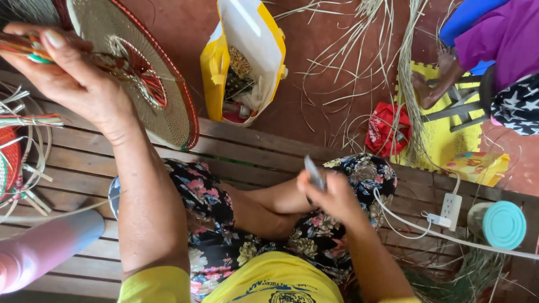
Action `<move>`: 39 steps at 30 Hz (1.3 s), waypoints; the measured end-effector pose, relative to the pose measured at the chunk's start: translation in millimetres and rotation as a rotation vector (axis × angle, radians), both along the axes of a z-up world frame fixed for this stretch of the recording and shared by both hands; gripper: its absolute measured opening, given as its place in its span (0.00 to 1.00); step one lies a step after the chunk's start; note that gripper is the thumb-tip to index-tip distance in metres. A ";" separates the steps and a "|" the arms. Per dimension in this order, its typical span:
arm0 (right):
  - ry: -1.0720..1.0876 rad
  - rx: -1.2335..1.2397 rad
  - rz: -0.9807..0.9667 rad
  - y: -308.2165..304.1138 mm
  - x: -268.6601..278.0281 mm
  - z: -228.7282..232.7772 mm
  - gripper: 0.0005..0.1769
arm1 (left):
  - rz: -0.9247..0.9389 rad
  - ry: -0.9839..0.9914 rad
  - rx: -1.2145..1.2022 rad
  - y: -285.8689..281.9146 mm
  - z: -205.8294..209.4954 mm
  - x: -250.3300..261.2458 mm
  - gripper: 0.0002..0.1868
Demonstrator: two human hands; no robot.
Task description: A person is weaving a decorative fan using dried plant fibers and a central frame.
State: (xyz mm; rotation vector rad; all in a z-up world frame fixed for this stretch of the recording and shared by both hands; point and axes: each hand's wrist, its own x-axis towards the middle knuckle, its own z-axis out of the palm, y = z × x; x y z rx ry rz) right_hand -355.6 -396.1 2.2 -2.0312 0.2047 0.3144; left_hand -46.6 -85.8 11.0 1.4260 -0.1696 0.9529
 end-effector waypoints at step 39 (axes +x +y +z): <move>0.801 -0.788 -0.252 -129.5 165.6 -188.4 0.13 | -0.209 0.085 0.158 -26.9 16.8 1.0 0.16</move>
